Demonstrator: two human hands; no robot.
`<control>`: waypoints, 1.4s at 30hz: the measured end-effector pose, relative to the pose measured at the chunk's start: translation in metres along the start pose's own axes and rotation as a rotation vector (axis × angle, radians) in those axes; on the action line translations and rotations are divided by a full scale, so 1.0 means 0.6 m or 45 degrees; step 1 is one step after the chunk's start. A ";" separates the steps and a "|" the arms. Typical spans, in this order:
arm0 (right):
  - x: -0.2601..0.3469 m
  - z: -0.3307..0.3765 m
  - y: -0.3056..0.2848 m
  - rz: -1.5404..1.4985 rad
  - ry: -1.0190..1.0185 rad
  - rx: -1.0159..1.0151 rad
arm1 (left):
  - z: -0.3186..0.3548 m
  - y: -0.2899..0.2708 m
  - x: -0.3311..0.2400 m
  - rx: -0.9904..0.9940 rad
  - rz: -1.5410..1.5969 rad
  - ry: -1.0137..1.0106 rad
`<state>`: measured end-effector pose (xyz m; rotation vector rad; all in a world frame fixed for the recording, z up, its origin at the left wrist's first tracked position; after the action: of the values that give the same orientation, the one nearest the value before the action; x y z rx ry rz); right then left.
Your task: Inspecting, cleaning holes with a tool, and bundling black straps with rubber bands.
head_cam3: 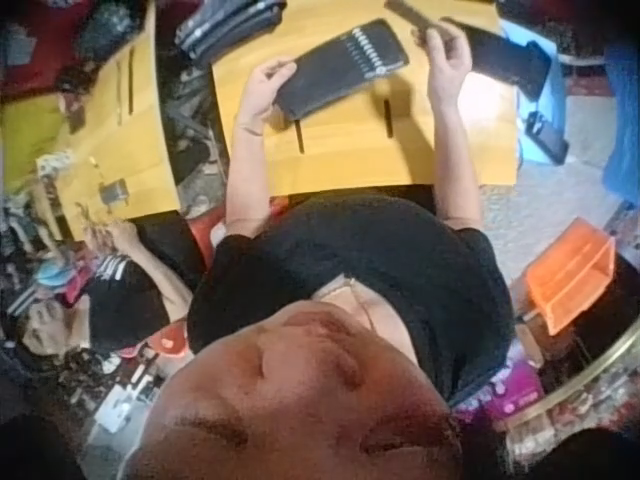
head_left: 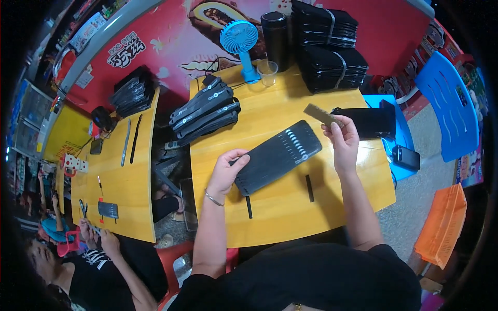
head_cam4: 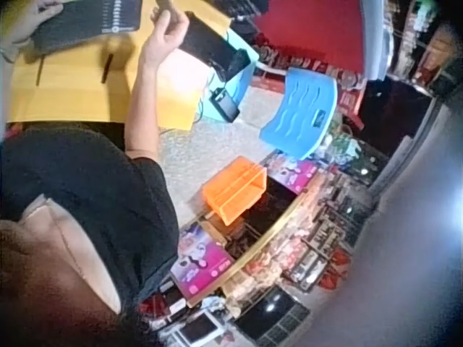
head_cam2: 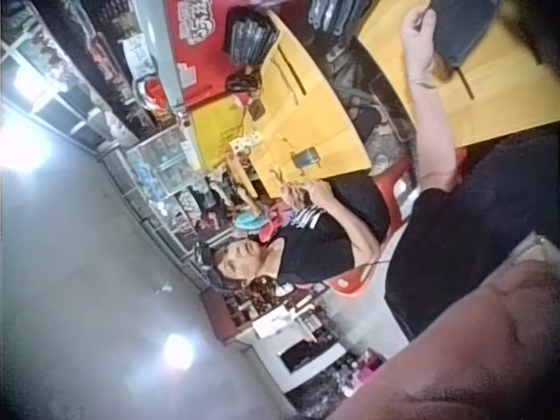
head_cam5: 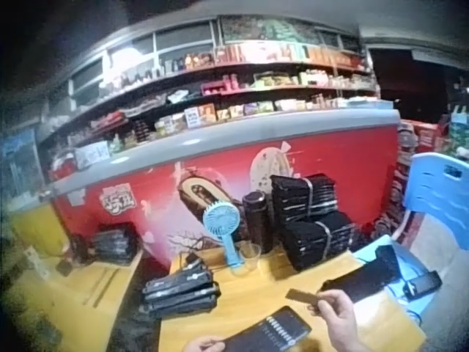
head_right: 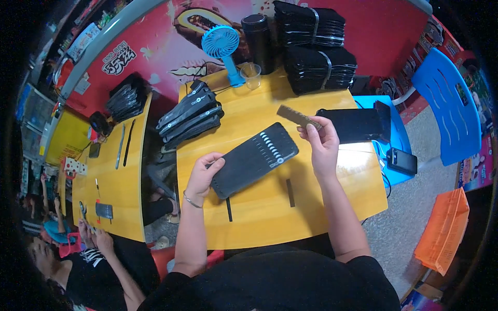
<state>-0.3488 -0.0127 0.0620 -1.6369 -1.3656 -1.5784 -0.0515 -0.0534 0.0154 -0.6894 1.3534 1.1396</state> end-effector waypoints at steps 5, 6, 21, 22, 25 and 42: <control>0.004 0.029 -0.018 0.384 -0.191 0.057 | 0.021 -0.006 -0.025 0.018 -0.201 -0.092; 0.018 0.038 -0.017 0.665 -0.390 0.090 | 0.016 -0.006 -0.027 0.006 -0.336 -0.084; -0.043 0.058 -0.023 1.279 -0.399 0.721 | -0.026 0.209 0.017 0.489 -1.692 0.819; -0.040 0.056 -0.022 1.256 -0.367 0.740 | -0.030 0.209 0.029 0.494 -1.688 0.807; -0.035 0.049 -0.016 1.203 -0.278 0.801 | -0.040 0.204 0.044 0.406 -1.565 0.738; -0.046 0.049 -0.025 1.002 -0.173 0.882 | -0.050 0.218 0.039 0.103 -1.518 0.802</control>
<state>-0.3442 0.0096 0.0257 -1.5404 -0.9613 -0.4740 -0.1859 -0.0298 0.0172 -1.5769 1.1230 -0.1134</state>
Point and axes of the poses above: each hand's wrist, its own z-axis away from the middle knuckle, its own y-axis out of the palm, x = y × z, the point moved 6 cm from there along -z, towards the middle knuckle, and after that the axes turned 1 degree about y, right-handed, at the moved point
